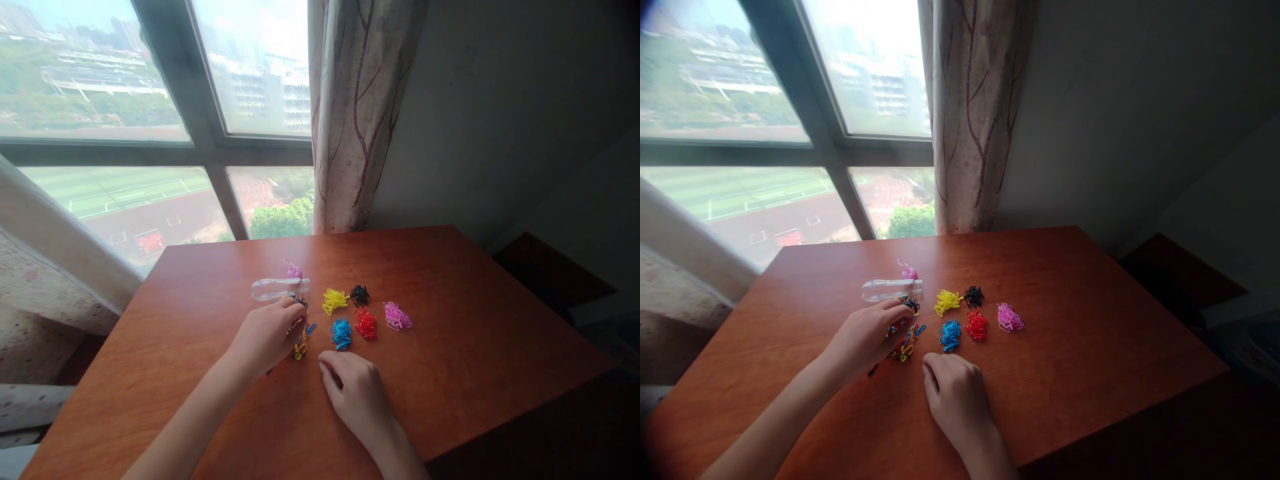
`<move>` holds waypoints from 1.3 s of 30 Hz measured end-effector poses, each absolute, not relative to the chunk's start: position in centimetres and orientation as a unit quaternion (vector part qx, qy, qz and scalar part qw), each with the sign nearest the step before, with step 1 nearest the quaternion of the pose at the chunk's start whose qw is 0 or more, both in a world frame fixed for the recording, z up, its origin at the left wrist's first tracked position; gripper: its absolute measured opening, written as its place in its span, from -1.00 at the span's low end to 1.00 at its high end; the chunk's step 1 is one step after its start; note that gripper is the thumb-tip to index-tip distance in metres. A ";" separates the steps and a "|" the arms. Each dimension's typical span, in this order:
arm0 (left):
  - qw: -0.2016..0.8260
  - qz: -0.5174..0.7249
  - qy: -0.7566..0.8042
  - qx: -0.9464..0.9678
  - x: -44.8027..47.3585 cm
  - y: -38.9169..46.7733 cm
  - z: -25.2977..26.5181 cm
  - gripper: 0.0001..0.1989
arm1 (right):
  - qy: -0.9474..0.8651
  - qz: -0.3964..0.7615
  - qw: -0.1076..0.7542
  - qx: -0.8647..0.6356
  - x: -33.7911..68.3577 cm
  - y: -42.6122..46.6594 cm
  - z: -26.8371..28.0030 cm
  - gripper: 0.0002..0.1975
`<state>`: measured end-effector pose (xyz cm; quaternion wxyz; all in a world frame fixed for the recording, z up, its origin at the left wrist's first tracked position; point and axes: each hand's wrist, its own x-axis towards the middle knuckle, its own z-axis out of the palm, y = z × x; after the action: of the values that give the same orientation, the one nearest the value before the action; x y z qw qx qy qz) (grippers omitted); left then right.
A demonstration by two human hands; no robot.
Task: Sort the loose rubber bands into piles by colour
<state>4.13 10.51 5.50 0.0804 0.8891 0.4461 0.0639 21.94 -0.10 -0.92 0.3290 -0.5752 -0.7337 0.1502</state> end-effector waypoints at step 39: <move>0.226 0.108 0.482 0.839 0.7 3.5 2.1 -0.77 | -0.695 0.077 0.333 -0.632 21.5 2.6 0.7 -0.81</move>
<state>0.72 3.53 2.13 0.2261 0.8394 0.4824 0.1078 21.50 2.55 0.69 0.3333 -0.6324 -0.6950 0.0774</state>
